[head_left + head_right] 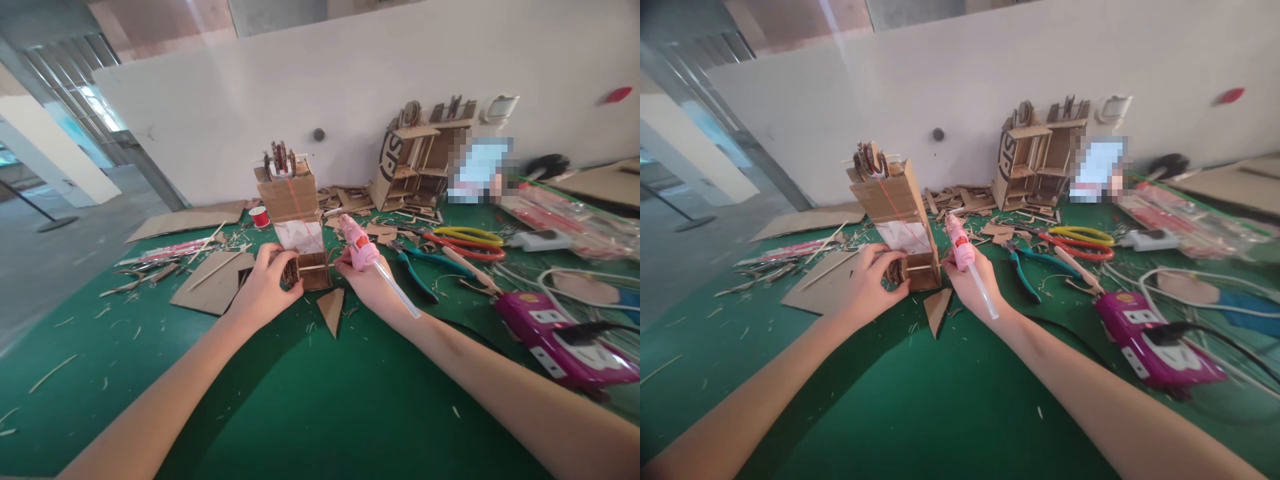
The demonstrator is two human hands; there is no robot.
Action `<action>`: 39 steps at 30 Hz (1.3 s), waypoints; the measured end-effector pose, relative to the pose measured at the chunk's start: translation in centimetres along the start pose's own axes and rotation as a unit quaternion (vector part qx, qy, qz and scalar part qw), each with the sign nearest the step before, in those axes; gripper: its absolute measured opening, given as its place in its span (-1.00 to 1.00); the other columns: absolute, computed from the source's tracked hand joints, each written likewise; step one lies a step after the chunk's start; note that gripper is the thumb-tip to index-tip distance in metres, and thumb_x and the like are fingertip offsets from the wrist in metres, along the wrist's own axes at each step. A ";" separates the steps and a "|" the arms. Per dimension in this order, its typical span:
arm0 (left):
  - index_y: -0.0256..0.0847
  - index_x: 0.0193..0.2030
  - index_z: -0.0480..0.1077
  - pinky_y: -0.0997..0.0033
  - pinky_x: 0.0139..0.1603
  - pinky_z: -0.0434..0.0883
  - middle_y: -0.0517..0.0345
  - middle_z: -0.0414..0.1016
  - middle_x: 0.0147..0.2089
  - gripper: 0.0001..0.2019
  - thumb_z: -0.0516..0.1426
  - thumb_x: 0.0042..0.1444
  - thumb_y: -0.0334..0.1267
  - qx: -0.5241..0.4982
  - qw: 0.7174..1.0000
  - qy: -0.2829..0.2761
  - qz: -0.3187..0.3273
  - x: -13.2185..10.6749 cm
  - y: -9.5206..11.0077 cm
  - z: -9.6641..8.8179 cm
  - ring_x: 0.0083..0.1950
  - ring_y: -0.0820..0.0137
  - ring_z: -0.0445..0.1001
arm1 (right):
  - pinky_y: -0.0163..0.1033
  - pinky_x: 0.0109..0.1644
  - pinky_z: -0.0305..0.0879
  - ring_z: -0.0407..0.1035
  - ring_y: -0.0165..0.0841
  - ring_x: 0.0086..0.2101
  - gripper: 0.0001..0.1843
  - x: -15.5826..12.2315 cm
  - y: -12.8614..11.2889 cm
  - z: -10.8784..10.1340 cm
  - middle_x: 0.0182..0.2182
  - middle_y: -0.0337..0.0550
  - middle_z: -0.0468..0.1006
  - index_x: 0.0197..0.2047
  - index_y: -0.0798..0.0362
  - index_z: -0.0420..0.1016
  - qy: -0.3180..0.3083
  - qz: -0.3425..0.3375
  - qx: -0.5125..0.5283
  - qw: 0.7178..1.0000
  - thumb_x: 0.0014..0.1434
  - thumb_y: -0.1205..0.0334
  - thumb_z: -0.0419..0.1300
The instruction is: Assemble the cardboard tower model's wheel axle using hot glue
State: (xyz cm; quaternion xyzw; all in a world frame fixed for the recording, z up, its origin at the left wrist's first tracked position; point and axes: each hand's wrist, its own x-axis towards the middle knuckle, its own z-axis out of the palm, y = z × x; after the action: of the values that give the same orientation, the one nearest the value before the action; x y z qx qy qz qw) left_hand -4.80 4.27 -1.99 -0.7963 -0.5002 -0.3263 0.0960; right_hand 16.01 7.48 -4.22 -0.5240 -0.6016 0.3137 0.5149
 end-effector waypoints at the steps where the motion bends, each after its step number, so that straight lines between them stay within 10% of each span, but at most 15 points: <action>1: -0.17 0.01 0.33 0.18 0.06 0.46 -0.01 0.19 0.05 -0.63 0.20 0.02 -0.32 0.001 1.000 0.002 0.000 0.0 0.0 0.0 0.10 0.18 0.36 | -0.18 -0.16 0.34 0.47 -0.29 -0.31 -0.88 0.0 0.0 0.0 -0.35 -0.21 0.59 -0.37 0.00 0.49 -0.001 -0.001 0.001 1.000 -0.03 0.18 0.24; 39: -0.09 0.04 0.25 0.17 0.02 0.46 0.02 0.19 0.07 -0.63 0.19 0.09 -0.25 0.001 0.999 -0.040 -0.006 0.0 0.1 -1.0 0.04 0.24 0.39 | -0.23 -0.33 0.35 0.43 -0.33 -0.43 -0.77 -2.2 -2.2 -1.2 -0.44 -0.19 0.52 -0.31 0.03 0.41 0.036 -0.056 0.071 0.995 0.12 0.03 0.18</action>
State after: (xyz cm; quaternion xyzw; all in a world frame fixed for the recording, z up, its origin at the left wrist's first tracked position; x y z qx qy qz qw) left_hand -5.15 3.79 -1.20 -0.8054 -0.5090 -0.2943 0.0747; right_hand 16.33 4.59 -2.53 -0.4630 -0.5874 0.3070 0.5886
